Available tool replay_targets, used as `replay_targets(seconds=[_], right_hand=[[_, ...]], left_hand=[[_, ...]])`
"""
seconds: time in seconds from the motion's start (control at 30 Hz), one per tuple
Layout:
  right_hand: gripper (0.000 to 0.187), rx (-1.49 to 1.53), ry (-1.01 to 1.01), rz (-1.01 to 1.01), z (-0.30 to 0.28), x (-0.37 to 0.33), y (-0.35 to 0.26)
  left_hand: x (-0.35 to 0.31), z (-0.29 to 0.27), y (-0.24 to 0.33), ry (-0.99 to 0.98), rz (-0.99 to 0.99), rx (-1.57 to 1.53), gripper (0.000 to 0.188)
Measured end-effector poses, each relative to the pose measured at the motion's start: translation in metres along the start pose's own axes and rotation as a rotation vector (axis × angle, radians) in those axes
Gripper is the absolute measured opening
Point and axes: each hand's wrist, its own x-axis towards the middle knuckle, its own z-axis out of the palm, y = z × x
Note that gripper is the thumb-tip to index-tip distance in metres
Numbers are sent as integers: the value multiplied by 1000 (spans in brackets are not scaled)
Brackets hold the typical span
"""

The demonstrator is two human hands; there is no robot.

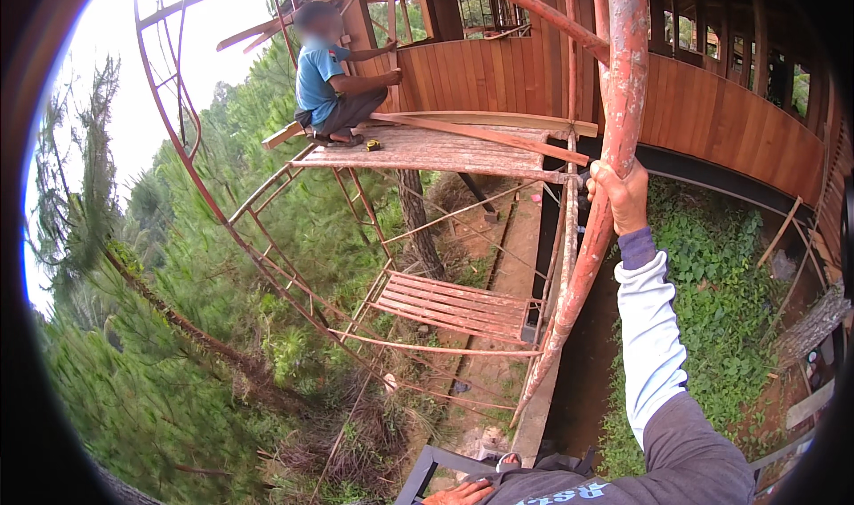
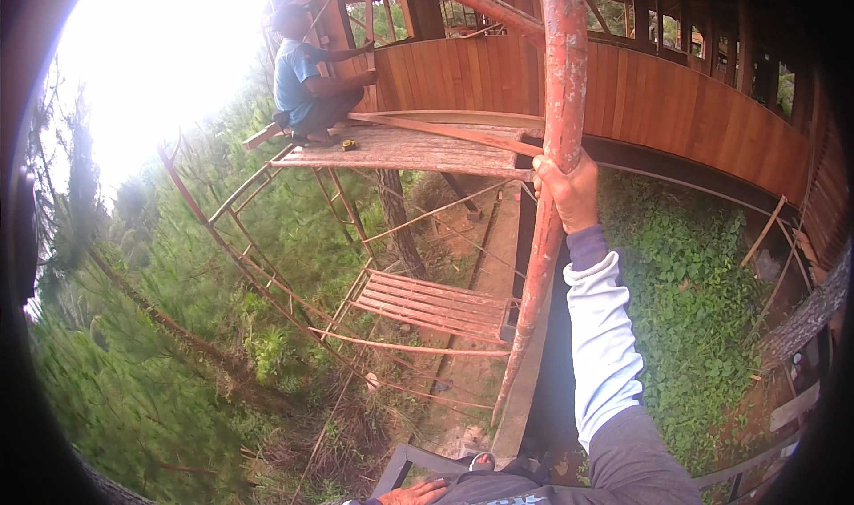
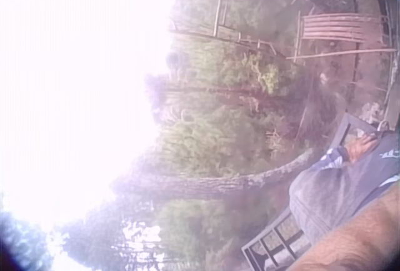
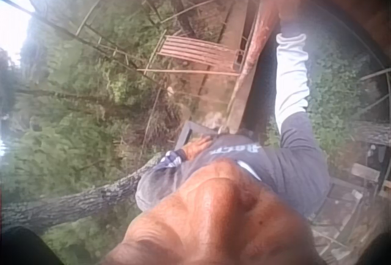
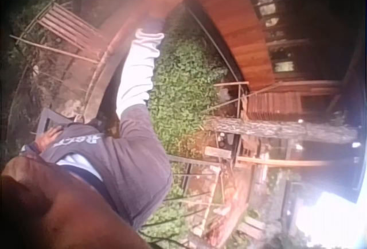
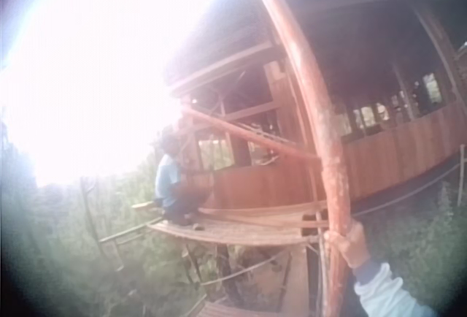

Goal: The person uses an angle grinder to smooth a wooden plank, then measures and marks several planks with a tape measure and pencil. They carry a plank to a treehouse structure and hand it to another worker before returning to measure more planks.

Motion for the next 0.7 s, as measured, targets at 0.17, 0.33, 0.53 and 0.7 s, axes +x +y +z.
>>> replay_targets(seconds=[0.17,0.33,0.53,0.7], right_hand=[[21,-4,-9,-13,-1,1,2],[20,-6,-10,-9,-1,2,-1],[19,-2,1,-4,-1,1,0],[18,-1,-5,26,0,0,1]], left_hand=[[0,-2,4,-3,-29,4,76],[1,6,-2,9,-6,32,76],[3,-4,13,20,-5,0,69],[1,-5,21,13,-27,9,66]])
